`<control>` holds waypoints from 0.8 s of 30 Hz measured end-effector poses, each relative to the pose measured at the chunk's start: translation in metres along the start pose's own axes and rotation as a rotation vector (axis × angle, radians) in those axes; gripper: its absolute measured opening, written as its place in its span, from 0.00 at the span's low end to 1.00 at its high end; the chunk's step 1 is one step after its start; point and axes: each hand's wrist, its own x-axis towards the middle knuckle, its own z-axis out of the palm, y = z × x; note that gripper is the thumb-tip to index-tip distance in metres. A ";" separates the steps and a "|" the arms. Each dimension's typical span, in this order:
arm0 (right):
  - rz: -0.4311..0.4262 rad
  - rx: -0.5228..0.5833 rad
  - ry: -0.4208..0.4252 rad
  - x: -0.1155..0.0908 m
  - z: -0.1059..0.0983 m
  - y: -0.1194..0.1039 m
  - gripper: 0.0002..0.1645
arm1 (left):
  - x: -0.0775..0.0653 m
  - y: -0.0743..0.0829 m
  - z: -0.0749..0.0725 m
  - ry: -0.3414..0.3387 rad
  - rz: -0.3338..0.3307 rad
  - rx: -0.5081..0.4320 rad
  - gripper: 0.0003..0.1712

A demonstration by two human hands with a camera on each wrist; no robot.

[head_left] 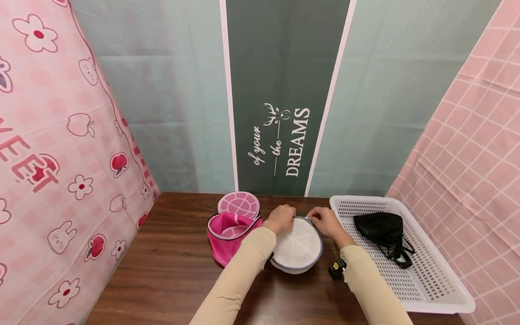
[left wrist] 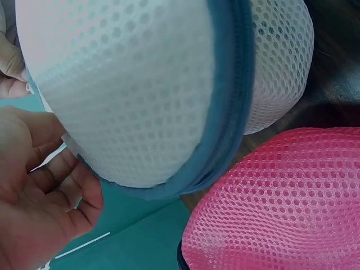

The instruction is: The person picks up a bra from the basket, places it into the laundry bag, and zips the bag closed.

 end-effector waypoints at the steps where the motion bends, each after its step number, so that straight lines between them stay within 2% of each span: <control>1: 0.000 0.003 -0.001 0.000 0.000 0.000 0.04 | 0.000 -0.001 0.000 -0.002 -0.002 -0.010 0.06; 5: 0.003 0.000 0.001 -0.001 0.002 0.000 0.04 | -0.001 -0.003 0.002 0.018 0.009 -0.011 0.06; 11: 0.055 -0.010 -0.030 -0.004 0.005 0.000 0.04 | -0.004 -0.005 0.001 0.076 0.000 -0.009 0.02; 17: 0.071 -0.028 -0.041 -0.006 0.005 0.005 0.06 | -0.005 -0.009 0.002 0.100 -0.084 -0.090 0.03; 24: 0.051 -0.036 -0.007 -0.012 0.000 0.012 0.05 | -0.009 -0.017 0.002 0.140 -0.180 -0.155 0.04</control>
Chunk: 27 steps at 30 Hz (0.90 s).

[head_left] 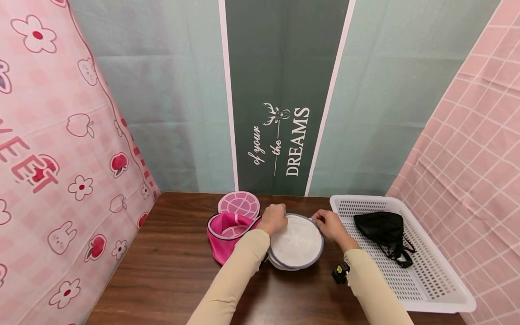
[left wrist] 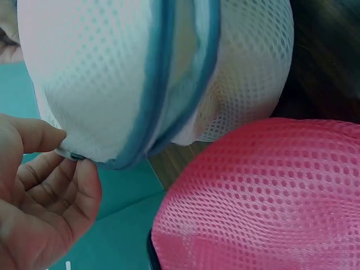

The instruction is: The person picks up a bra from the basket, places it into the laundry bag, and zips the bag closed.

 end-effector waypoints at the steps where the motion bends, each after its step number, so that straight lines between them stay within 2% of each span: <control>1: 0.001 0.004 0.001 -0.001 0.000 0.000 0.04 | 0.000 -0.001 0.000 0.000 -0.013 -0.005 0.05; 9: -0.025 0.011 0.018 -0.002 -0.001 0.000 0.04 | -0.006 -0.003 -0.004 -0.015 -0.058 -0.042 0.06; 14: 0.003 -0.003 0.006 -0.004 -0.003 0.001 0.02 | -0.007 -0.008 -0.004 -0.001 -0.100 -0.095 0.08; 22: -0.009 -0.007 0.019 -0.004 -0.004 0.002 0.02 | -0.012 -0.013 -0.004 0.099 -0.113 -0.176 0.11; 27: -0.011 -0.022 0.040 -0.005 -0.005 0.003 0.02 | -0.013 -0.019 0.000 0.146 -0.170 -0.246 0.13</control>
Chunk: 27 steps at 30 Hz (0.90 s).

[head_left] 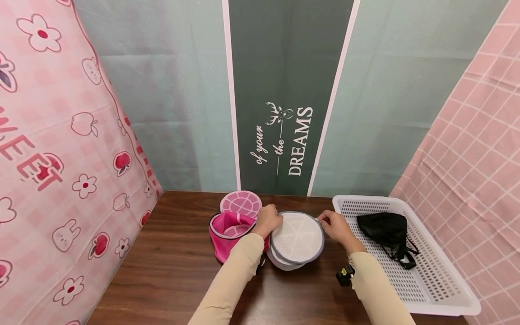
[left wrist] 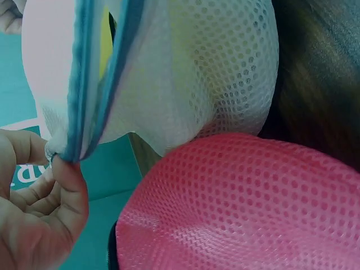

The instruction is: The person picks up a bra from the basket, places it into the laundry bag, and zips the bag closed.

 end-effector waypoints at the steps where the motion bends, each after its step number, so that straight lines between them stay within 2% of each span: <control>1: 0.001 0.000 0.002 0.000 -0.001 0.000 0.02 | 0.000 -0.001 0.000 0.008 -0.010 -0.017 0.14; 6: 0.013 0.004 0.027 -0.002 -0.003 -0.001 0.02 | -0.002 -0.002 0.000 0.011 -0.048 -0.086 0.15; 11: 0.016 -0.023 0.049 -0.005 -0.003 -0.001 0.02 | -0.007 -0.002 -0.002 0.032 -0.057 -0.167 0.15; 14: 0.019 -0.029 0.060 -0.006 -0.002 -0.002 0.03 | -0.009 -0.004 -0.003 0.043 -0.092 -0.211 0.16; 21: 0.027 -0.036 0.090 -0.011 -0.003 -0.003 0.02 | -0.008 -0.006 -0.002 0.088 -0.155 -0.241 0.16; 27: 0.029 -0.057 0.103 -0.018 -0.003 -0.004 0.04 | -0.010 -0.010 0.000 0.138 -0.252 -0.299 0.17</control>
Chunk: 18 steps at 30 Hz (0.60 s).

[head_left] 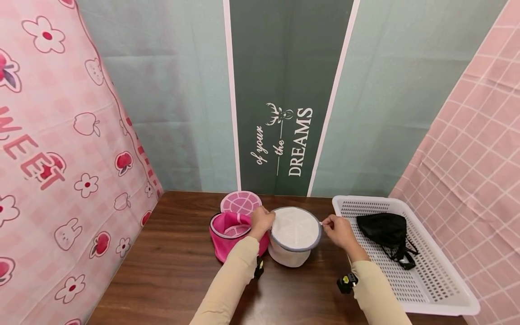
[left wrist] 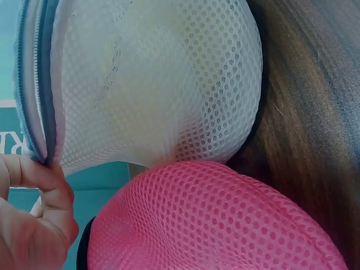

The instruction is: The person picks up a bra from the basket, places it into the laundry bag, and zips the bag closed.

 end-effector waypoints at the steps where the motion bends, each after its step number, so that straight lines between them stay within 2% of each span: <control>1: 0.000 0.001 0.000 -0.001 0.000 0.000 0.04 | 0.000 0.000 -0.001 0.002 -0.006 -0.003 0.17; 12: 0.035 0.012 -0.005 -0.003 0.000 -0.002 0.03 | -0.002 -0.003 -0.002 -0.064 -0.053 -0.028 0.15; 18: 0.031 0.018 0.000 -0.003 -0.001 -0.005 0.03 | -0.003 -0.003 -0.005 -0.092 -0.048 -0.030 0.15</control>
